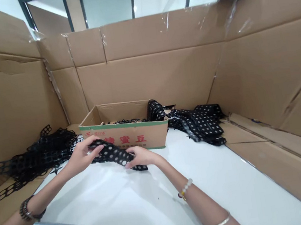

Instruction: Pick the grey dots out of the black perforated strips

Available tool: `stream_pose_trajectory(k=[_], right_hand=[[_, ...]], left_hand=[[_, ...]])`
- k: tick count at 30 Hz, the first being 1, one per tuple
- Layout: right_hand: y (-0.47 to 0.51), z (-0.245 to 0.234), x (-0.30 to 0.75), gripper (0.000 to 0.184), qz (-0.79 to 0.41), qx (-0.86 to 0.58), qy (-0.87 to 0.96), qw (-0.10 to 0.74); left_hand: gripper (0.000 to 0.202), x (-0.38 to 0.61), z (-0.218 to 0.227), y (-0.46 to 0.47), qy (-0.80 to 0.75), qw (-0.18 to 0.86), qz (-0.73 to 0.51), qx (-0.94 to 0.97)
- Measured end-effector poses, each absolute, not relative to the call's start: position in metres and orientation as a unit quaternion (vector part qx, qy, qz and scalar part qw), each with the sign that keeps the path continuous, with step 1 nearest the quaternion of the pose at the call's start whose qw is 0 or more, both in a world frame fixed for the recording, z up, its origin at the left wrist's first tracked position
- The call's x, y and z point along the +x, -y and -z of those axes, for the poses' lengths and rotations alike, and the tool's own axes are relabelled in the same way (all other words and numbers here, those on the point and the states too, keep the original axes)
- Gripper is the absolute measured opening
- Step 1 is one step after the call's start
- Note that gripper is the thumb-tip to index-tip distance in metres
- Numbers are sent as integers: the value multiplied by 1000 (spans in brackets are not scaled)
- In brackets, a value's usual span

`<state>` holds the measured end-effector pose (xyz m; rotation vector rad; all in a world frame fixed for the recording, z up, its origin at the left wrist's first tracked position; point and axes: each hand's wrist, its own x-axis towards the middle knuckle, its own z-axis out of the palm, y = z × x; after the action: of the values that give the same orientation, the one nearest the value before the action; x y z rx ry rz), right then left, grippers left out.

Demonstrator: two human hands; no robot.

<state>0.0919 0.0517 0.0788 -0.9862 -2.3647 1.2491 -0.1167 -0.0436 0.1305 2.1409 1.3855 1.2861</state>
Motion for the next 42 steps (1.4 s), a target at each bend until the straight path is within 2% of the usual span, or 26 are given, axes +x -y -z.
stream_pose_trajectory(k=[2,5,10,15,18,22,29,35,42], right_hand=[[-55,-77,98,36,-446,-336,821,119],[-52,-74,115,26,-450,-340,818,109],[-58,-67,133,25,-413,-365,825,126],[-82,-67,125,23,-314,-397,846,165],[-92,-69,110,17,-235,-448,847,162],[-92,-64,91,19,-153,-509,836,140],[-91,-63,95,25,-119,-530,830,123],[-97,-54,97,24,-153,-504,846,82],[-76,-54,88,21,-31,-553,825,110]], left_hand=[[23,-119,-137,40,-481,155,-492,709],[25,-127,-134,33,-479,183,-533,673],[29,-138,-114,24,-510,237,-560,608],[34,-156,-96,12,-555,250,-542,580],[35,-175,-82,2,-594,272,-508,562],[35,-196,-53,-13,-634,300,-464,540],[45,-217,-27,-29,-636,342,-439,534],[42,-225,-11,-38,-668,282,-404,557],[29,-221,-9,-34,-708,115,-378,585]])
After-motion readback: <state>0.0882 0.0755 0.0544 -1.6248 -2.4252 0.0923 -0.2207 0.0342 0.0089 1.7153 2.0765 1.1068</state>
